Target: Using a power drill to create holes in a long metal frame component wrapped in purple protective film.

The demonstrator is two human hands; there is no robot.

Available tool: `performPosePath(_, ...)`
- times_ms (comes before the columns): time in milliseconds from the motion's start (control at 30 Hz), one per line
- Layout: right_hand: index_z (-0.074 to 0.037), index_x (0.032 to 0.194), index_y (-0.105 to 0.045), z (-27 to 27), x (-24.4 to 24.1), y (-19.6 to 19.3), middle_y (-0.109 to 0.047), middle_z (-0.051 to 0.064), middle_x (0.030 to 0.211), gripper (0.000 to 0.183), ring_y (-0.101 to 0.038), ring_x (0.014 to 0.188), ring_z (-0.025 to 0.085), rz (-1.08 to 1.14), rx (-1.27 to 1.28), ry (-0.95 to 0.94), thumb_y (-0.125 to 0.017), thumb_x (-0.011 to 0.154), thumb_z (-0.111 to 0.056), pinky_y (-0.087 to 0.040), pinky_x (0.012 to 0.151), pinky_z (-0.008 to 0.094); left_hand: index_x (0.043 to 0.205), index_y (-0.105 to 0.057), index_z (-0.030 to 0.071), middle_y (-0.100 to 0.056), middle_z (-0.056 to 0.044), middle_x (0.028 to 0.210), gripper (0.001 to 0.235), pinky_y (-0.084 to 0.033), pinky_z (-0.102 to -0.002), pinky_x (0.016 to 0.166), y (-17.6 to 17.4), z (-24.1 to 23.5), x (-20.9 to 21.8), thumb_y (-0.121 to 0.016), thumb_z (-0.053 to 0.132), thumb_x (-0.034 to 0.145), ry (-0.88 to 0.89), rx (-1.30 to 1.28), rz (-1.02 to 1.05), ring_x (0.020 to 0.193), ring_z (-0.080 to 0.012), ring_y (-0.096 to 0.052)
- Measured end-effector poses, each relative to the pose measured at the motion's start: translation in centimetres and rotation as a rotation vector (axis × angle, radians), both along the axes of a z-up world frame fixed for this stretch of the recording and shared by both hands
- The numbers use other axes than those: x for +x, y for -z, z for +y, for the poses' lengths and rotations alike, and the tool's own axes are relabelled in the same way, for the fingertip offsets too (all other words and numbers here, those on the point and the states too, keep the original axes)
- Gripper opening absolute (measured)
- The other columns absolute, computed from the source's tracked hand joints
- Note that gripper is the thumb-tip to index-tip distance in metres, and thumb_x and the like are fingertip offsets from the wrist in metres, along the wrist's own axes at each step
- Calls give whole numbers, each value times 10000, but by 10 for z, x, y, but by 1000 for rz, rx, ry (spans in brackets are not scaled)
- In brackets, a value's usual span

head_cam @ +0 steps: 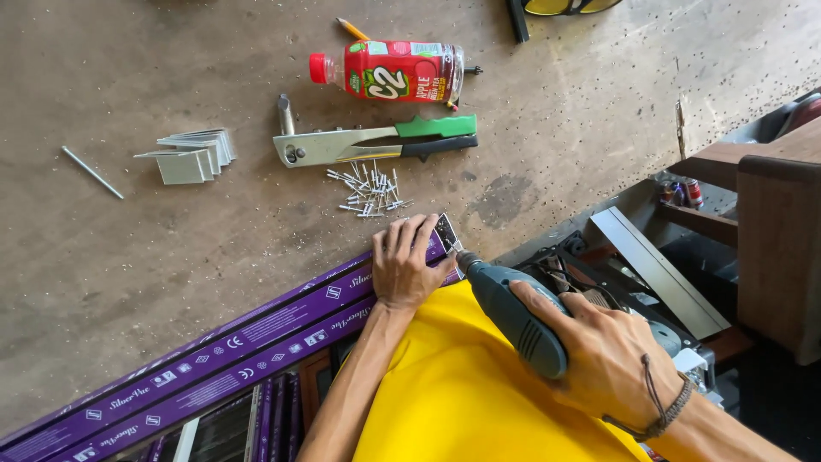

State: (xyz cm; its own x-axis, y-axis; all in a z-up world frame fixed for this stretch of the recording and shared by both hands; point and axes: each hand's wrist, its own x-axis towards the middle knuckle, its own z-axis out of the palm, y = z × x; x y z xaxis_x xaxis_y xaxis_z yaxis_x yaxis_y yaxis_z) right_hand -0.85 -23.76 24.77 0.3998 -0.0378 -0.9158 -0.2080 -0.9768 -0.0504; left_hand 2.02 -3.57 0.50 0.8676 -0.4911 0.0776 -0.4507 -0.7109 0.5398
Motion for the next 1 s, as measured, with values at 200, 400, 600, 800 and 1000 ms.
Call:
performPosePath(200,-447,1635,-196,3,-9,4,-617,36,954,970,-711,698,314,-46,11,-25,-675,792,-497,-600,564,483,1282,-693,122,-701,-86,1210,687,-501,-434,853,1,1,-1,-554,695,931,3,11,-11,1071,-239,-629)
performPosePath(400,-444,1620,-228,6,-9,4,-618,34,933,966,-719,727,323,-85,-3,-49,-677,770,-530,-603,570,500,1277,-695,119,-699,-87,1204,670,-499,-432,842,-1,1,0,-525,680,951,2,0,-22,1063,-244,-627)
performPosePath(600,-452,1630,-199,6,-9,5,-610,41,974,997,-722,739,324,-64,-7,-69,-685,768,-569,-617,580,496,1260,-700,111,-702,-86,1191,661,-501,-423,829,-1,0,0,-532,673,953,-6,-12,-27,1048,-240,-630)
performPosePath(800,-436,1628,-215,7,-6,3,-616,48,982,1013,-725,746,344,-93,3,-63,-702,746,-547,-620,591,507,1259,-705,115,-701,-82,1191,635,-499,-426,836,-3,1,3,-574,652,946,-3,-13,-25,1057,-241,-626)
performPosePath(1000,-441,1635,-181,8,-4,1,-609,50,1015,1019,-723,719,330,-36,-3,-56,-702,766,-551,-626,586,487,1261,-707,112,-702,-81,1193,632,-498,-423,837,-2,1,1,-590,645,943,-3,-15,-23,1056,-238,-625)
